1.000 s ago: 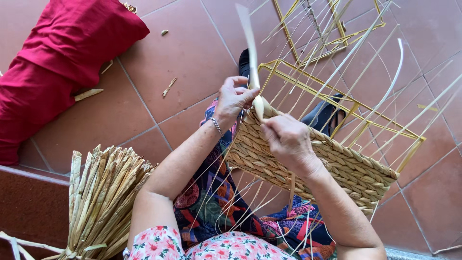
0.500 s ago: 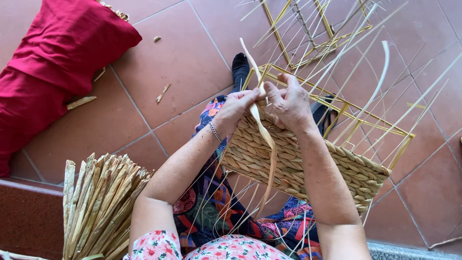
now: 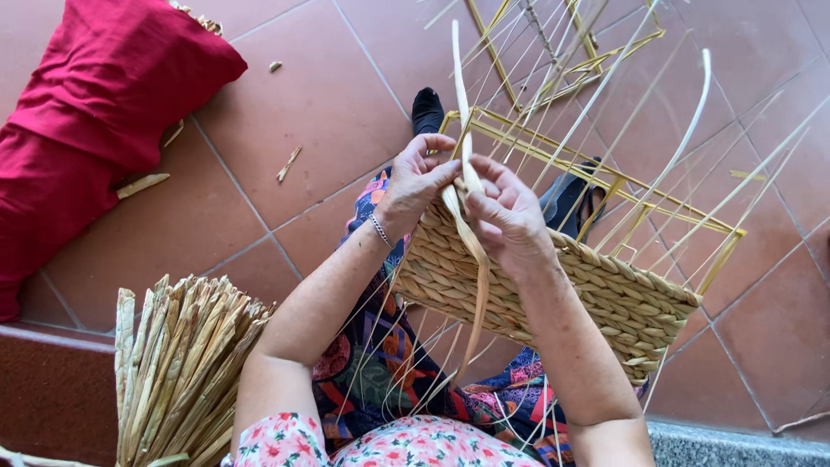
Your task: The person weaves a rectangular basket by hand, interlacing dried palm fronds through a pre-formed frame. They repeatedly pull strands through the weave, tighten the structure, and adjust the basket's position on their lap.
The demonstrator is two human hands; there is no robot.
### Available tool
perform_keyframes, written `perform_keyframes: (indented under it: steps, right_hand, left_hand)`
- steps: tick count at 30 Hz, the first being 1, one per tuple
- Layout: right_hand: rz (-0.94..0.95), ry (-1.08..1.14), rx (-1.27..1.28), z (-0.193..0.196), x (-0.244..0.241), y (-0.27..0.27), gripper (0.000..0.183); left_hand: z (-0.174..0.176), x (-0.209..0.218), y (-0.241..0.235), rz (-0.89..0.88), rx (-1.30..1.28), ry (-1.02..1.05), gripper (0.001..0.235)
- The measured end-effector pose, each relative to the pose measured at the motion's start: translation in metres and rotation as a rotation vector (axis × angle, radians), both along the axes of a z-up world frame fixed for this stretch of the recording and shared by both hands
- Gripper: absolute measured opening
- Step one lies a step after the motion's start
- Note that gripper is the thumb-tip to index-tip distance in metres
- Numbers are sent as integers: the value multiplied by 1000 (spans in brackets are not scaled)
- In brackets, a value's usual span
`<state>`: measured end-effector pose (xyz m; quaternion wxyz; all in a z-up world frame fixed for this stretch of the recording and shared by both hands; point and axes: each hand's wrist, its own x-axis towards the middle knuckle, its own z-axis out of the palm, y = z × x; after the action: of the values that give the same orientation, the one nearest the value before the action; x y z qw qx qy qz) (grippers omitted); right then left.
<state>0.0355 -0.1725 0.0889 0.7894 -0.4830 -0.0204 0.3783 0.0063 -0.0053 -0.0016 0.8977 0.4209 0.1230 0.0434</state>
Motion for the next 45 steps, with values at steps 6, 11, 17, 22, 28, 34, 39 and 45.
perform_keyframes:
  steps: [6,11,17,22,28,34,39,45]
  right_hand:
    - [81,-179,-83,2,-7,-27,33]
    - [-341,-601,-35,0,-29,-75,11]
    - [-574,-307,-162,-35,-53,-128,30]
    - [-577,82,-23,-54,-73,-135,54]
    - [-317,5,-61,-19,-86,-114,63]
    - [-75,-276,-248,6,-71,-84,46]
    - [-47,-187,-43,43,-25,-77,36]
    - [-244,-1570,-890,82,15,-59,17]
  left_hand:
    - [-6,6,2,49,205,-52,45]
    - [23,-11,10,310,1094,-157,50]
    - [47,-23,19,34,1588,-531,38]
    - [69,-25,16,-135,1671,-455,43]
    - [64,-4,20,-204,1494,-399,18]
    - [60,27,5,-328,1548,-138,12]
    - [63,16,4,-71,1366,-311,13]
    - [68,5,1,-127,1126,-193,28]
